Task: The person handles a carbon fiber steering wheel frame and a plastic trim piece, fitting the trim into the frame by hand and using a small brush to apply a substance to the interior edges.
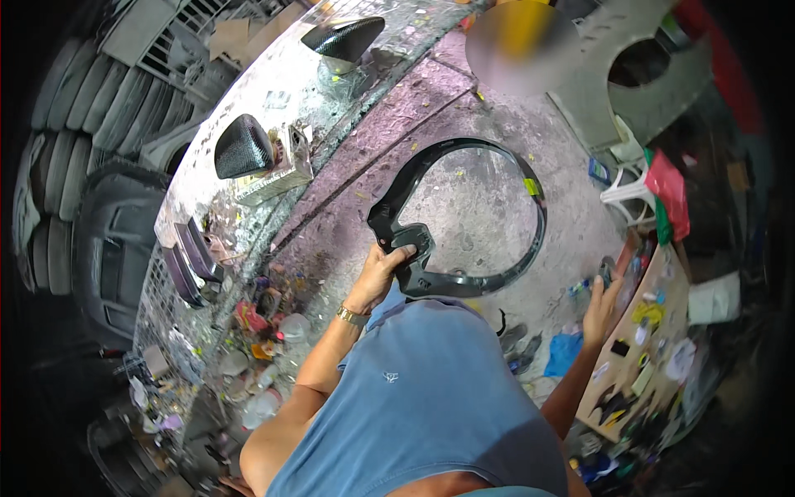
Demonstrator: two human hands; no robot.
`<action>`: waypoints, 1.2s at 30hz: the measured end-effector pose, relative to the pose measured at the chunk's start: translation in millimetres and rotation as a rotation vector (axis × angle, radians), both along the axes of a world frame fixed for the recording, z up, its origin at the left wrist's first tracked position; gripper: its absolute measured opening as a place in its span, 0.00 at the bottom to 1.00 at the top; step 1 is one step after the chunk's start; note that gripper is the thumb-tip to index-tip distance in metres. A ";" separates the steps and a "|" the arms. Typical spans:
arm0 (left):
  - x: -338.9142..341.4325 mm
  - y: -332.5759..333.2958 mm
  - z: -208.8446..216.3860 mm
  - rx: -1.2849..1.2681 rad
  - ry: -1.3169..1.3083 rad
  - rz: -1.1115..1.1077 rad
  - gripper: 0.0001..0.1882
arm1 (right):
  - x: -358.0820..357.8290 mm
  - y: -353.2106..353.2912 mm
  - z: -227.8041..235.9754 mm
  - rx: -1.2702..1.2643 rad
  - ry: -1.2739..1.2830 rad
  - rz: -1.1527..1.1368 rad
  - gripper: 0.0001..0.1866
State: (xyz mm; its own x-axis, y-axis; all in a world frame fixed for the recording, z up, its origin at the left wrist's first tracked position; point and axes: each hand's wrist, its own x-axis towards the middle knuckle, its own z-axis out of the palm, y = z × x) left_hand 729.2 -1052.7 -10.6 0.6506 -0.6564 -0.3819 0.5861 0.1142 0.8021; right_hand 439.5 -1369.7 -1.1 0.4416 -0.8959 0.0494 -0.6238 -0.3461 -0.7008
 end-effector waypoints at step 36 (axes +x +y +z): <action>199.3 -165.8 30.2 -0.109 0.285 0.130 0.22 | 538.2 -74.5 68.8 0.262 -0.070 1.858 0.07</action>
State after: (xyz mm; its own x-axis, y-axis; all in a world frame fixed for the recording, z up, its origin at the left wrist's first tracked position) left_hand 928.5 -1218.5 19.5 0.6083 -0.6221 -0.4930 0.7604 0.2787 0.5866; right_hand 977.7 -1444.2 67.7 0.7358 0.6739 0.0669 0.4003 -0.3531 -0.8456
